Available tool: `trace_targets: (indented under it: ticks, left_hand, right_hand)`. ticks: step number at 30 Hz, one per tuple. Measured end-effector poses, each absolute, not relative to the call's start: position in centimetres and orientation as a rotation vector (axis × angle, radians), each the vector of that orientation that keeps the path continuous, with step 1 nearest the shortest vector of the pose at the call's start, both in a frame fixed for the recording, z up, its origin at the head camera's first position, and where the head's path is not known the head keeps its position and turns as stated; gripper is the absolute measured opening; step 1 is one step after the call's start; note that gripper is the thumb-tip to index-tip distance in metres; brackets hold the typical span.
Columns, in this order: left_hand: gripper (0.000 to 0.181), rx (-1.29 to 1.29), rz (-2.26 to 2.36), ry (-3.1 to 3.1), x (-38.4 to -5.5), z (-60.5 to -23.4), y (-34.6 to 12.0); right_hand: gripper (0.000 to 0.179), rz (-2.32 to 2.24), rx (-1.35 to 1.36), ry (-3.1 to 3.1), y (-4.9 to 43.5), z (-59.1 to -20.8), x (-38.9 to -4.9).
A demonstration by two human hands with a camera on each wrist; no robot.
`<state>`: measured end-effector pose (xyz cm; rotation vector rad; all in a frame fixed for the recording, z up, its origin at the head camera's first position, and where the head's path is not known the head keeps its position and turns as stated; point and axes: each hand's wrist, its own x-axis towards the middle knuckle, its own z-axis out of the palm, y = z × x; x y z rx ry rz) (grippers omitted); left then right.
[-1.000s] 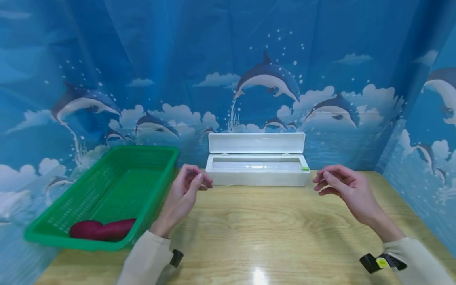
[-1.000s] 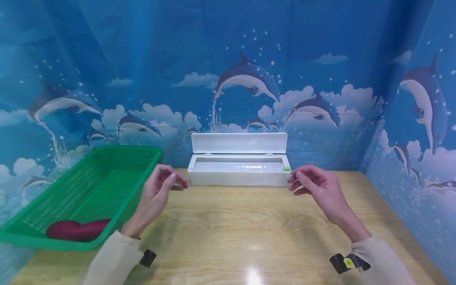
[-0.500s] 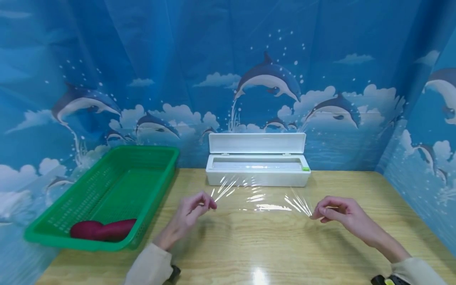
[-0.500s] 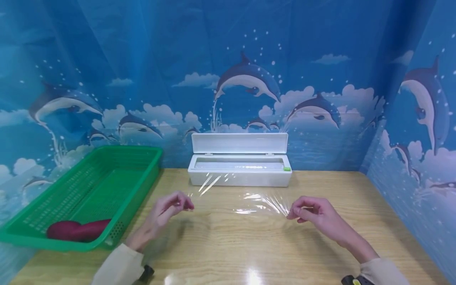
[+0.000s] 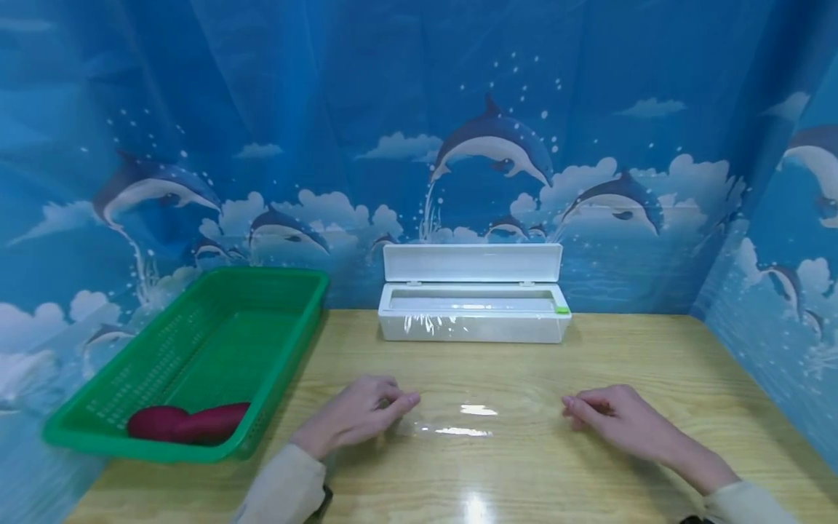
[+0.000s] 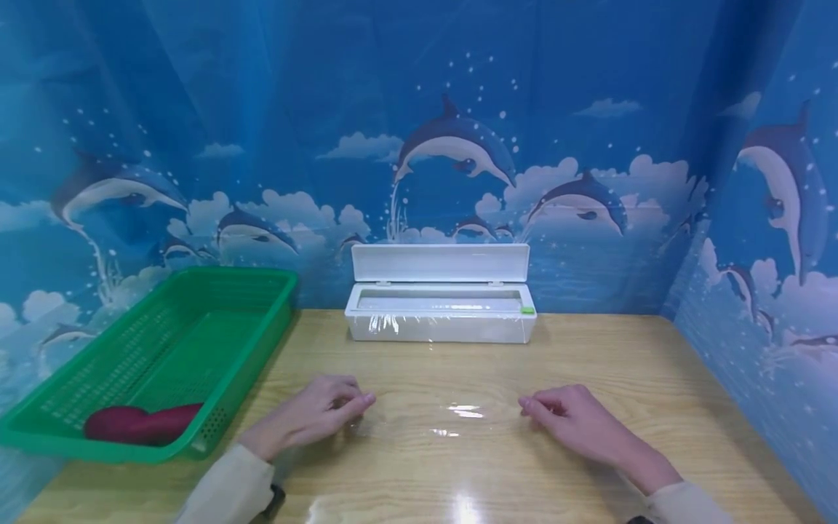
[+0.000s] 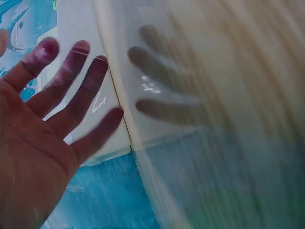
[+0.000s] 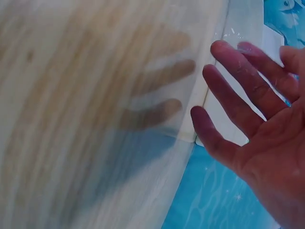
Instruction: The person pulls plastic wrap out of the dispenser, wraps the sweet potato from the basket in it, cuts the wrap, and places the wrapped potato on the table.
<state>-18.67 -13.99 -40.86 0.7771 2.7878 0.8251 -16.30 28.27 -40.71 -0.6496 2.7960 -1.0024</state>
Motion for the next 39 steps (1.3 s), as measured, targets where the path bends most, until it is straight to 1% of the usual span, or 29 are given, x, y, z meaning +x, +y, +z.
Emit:
trace_targets:
  ticks: [2,8,13,18,25,30,33,38,39]
  left_hand:
    - [0.058,0.769,0.745,2.785,-18.6,-40.9,-13.9]
    - [0.049,0.853,0.61,2.786,-18.5,-40.9,-13.9]
    - [0.044,0.948,0.537,2.804,-18.5,-40.7,-13.9]
    - [0.04,0.965,0.483,2.82,-18.4,-40.8,-14.1]
    - [0.029,0.95,0.489,2.828,-17.9,-40.8,-14.5]
    - [0.024,0.958,0.508,2.822,-17.8,-40.5,-14.4]
    - [0.021,0.94,0.547,2.794,-17.8,-40.3,-14.3]
    - [0.02,0.912,0.588,2.766,-17.9,-40.4,-14.3]
    - [0.021,0.909,0.59,2.764,-17.9,-40.4,-14.4]
  right_hand:
    - [0.029,-0.959,-0.676,2.811,28.1,-40.9,-16.3]
    - [0.023,-0.859,-0.876,2.928,27.9,-41.4,-16.3]
    - [0.036,-0.814,-1.051,2.982,27.8,-42.1,-16.3]
    - [0.031,-0.783,-1.045,2.989,27.6,-42.3,-16.0]
    - [0.042,-0.769,-1.032,3.014,27.7,-42.6,-15.4]
    - [0.044,-0.708,-1.05,3.046,28.0,-42.8,-15.4]
    - [0.038,-0.707,-1.014,3.021,28.2,-42.1,-15.5]
    - [0.018,-0.678,-0.937,3.125,28.2,-40.9,-16.7]
    - [0.016,-0.646,-0.947,3.158,28.1,-40.9,-17.0]
